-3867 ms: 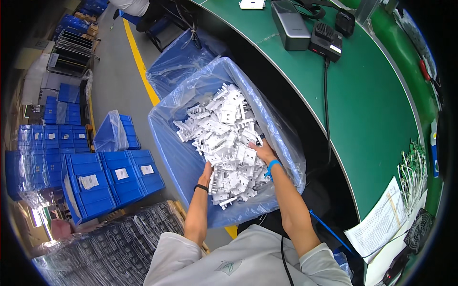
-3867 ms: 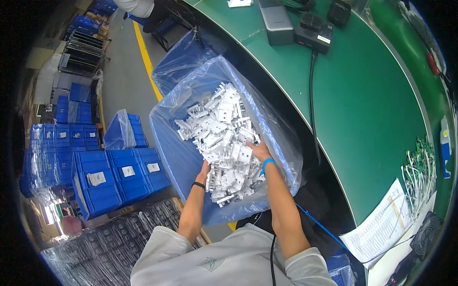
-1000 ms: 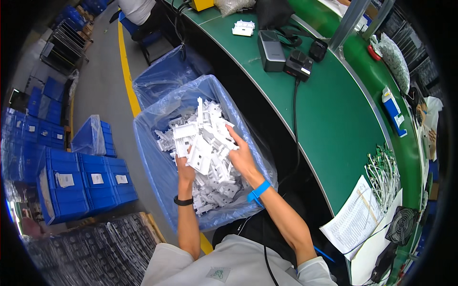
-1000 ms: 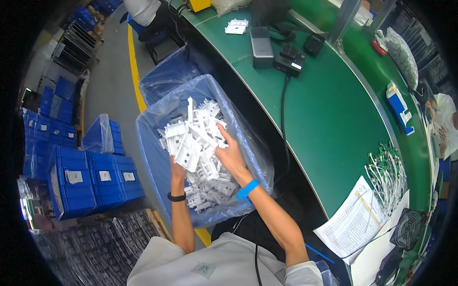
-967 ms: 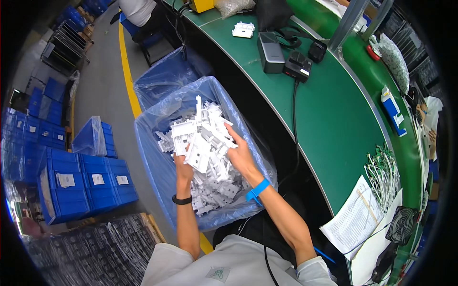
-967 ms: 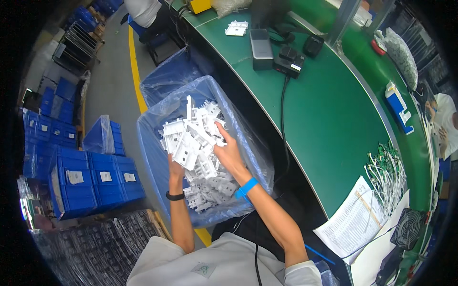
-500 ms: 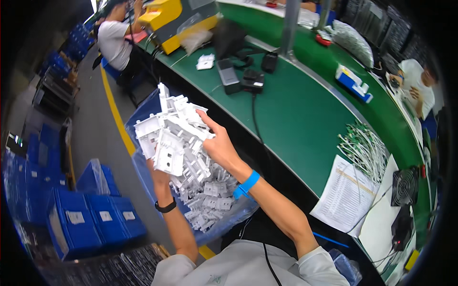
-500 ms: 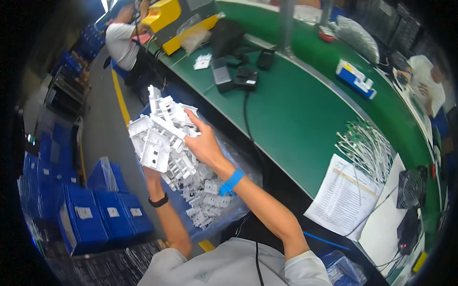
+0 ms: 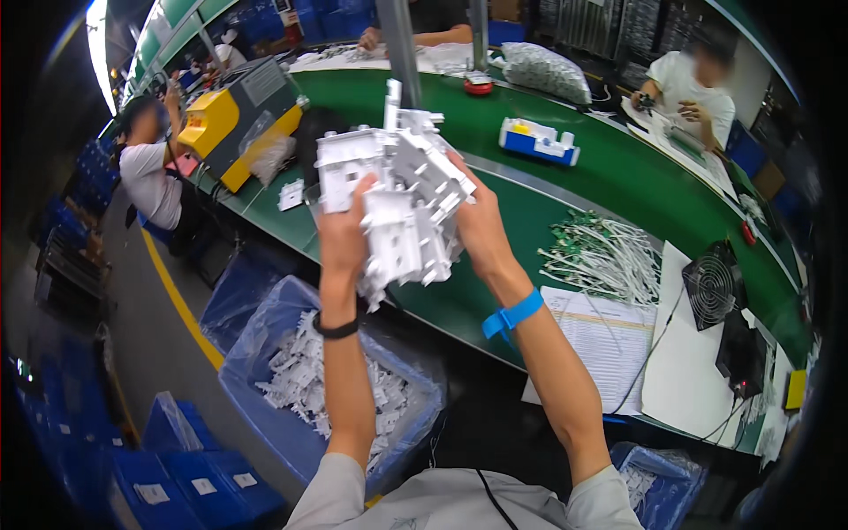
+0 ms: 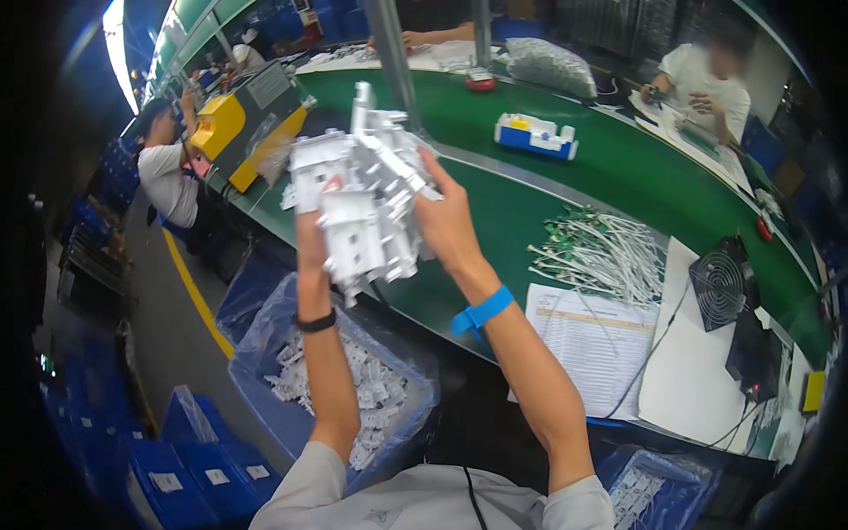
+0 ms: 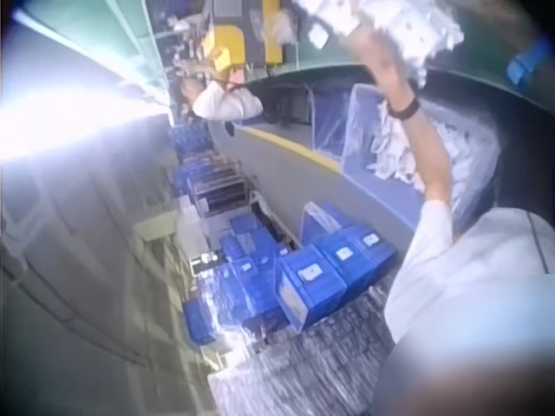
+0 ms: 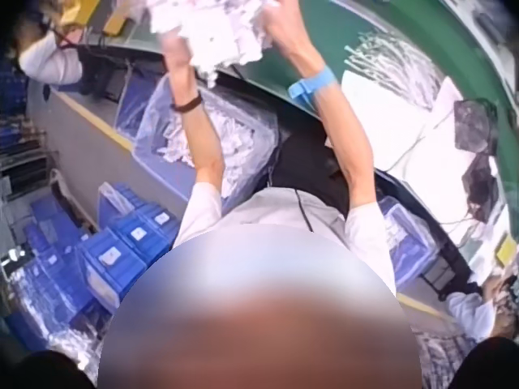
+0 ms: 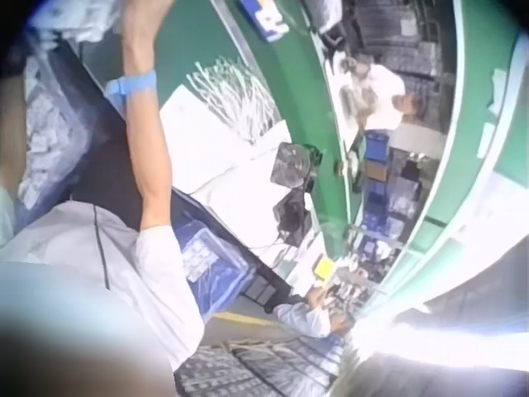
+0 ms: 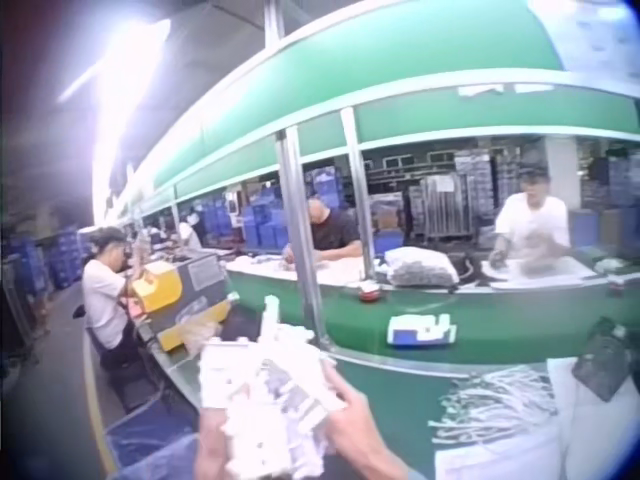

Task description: Soldering wires onto small electronic components at an assembly line station.

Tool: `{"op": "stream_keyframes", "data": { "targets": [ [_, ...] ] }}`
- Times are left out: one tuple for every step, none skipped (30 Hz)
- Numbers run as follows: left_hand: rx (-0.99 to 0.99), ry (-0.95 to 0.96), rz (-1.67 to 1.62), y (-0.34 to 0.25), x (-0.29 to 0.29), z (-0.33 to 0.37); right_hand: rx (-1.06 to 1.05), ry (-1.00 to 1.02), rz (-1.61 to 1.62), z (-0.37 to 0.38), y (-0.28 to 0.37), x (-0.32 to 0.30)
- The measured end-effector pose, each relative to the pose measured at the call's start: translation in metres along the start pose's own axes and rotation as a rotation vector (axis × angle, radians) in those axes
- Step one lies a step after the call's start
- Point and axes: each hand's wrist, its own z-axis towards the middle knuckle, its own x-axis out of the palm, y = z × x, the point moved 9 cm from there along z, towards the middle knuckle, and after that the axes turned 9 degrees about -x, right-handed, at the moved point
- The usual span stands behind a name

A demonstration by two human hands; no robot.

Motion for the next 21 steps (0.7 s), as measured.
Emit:
{"op": "stream_keyframes", "data": {
  "targets": [
    [-0.038,0.085,-0.047,0.028,0.028,0.014,0.040,-0.057,-0.035,0.006,-0.013,-0.021],
    [-0.162,0.177,-0.209,0.061,0.056,0.027,0.080,-0.092,-0.116,0.007,-0.025,-0.041],
    [-0.308,0.272,-0.350,0.091,0.084,0.037,0.111,-0.126,-0.195,0.011,-0.033,-0.061],
    [-0.308,0.334,-0.424,0.105,0.098,0.045,0.175,-0.178,-0.283,0.016,-0.043,-0.080],
    [-0.346,0.370,-0.455,0.120,0.111,0.048,0.097,-0.140,-0.377,0.023,-0.042,-0.087],
    [-0.391,0.392,-0.465,0.132,0.123,0.049,0.106,-0.146,-0.496,0.026,-0.045,-0.099],
    [-0.451,0.414,-0.472,0.141,0.134,0.044,0.040,-0.154,-0.432,0.025,-0.045,-0.102],
    [-0.563,0.430,-0.478,0.151,0.140,0.035,0.028,-0.145,-0.430,0.022,-0.047,-0.104],
    [-0.562,0.462,-0.620,0.146,0.147,0.030,0.015,-0.144,-0.433,0.021,-0.048,-0.104],
    [-0.562,0.470,-0.725,0.139,0.149,0.030,-0.008,-0.135,-0.435,0.021,-0.048,-0.102],
    [-0.480,0.393,-0.652,0.133,0.142,0.030,-0.012,-0.147,-0.463,0.020,-0.049,-0.101],
    [-0.500,0.332,-0.634,0.133,0.138,0.028,-0.020,-0.158,-0.489,0.018,-0.049,-0.099],
    [-0.533,0.283,-0.594,0.136,0.135,0.031,-0.066,-0.169,-0.502,0.017,-0.046,-0.096],
    [-0.459,0.325,-0.597,0.128,0.138,0.035,-0.053,-0.203,-0.542,0.014,-0.048,-0.097],
    [-0.535,0.275,-0.566,0.137,0.136,0.038,-0.078,-0.236,-0.567,0.011,-0.046,-0.097],
    [-0.536,0.271,-0.553,0.141,0.135,0.042,-0.103,-0.270,-0.592,0.008,-0.044,-0.098],
    [-0.514,0.275,-0.566,0.144,0.138,0.050,-0.111,-0.292,-0.558,0.004,-0.045,-0.100],
    [-0.504,0.247,-0.545,0.150,0.133,0.055,-0.130,-0.301,-0.552,0.001,-0.044,-0.101],
    [-0.494,0.218,-0.523,0.157,0.128,0.060,-0.136,-0.311,-0.544,-0.003,-0.044,-0.104],
    [-0.454,0.147,-0.441,0.163,0.120,0.063,-0.112,-0.331,-0.530,-0.007,-0.047,-0.108],
    [-0.416,0.077,-0.357,0.168,0.114,0.065,-0.145,-0.325,-0.533,-0.010,-0.045,-0.109]
  ]
}}
